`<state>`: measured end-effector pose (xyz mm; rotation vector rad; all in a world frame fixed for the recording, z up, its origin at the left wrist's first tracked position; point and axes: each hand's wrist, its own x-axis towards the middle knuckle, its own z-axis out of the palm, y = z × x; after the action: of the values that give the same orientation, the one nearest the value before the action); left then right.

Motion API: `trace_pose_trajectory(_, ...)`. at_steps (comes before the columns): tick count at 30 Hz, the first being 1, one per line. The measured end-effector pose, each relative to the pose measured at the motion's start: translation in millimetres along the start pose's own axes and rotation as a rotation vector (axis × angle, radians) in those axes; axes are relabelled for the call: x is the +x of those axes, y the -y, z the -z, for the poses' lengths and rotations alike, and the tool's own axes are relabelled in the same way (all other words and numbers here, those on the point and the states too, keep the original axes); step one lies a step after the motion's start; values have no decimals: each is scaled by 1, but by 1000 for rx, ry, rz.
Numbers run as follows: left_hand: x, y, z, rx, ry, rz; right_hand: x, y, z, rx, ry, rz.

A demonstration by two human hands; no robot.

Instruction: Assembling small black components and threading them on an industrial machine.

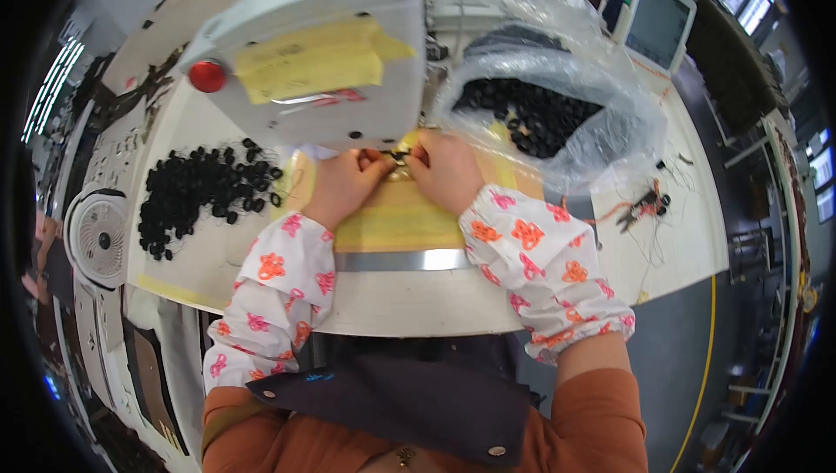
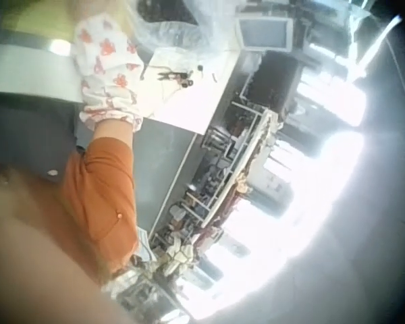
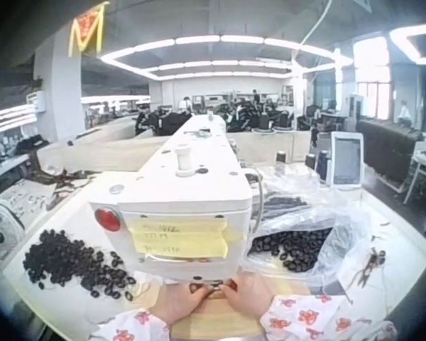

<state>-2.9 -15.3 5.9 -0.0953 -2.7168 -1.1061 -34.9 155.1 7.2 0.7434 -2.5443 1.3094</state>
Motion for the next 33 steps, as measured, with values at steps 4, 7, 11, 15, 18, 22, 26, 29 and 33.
trace_pose_trajectory(4,-9,-11,-7,154,-41,-248,-12,-5,9,18,-53,21)
trace_pose_trajectory(7,-27,-13,-6,176,-9,-319,-15,3,10,98,-28,-9)
trace_pose_trajectory(11,-32,-17,1,56,110,-502,-9,12,17,298,267,-296)
trace_pose_trajectory(15,-27,-18,4,-57,127,-596,-2,12,25,511,396,-467)
trace_pose_trajectory(18,-24,-16,9,-67,131,-396,-9,8,25,569,374,-428)
trace_pose_trajectory(22,-20,-13,6,-148,23,-320,-33,28,13,147,244,-34)
trace_pose_trajectory(26,-20,-17,6,-330,101,-361,-45,46,10,189,396,145)
trace_pose_trajectory(29,-16,-7,10,-185,328,-276,-37,50,21,390,555,45)
trace_pose_trajectory(33,-4,-1,7,-106,100,-257,-13,2,15,440,362,-133)
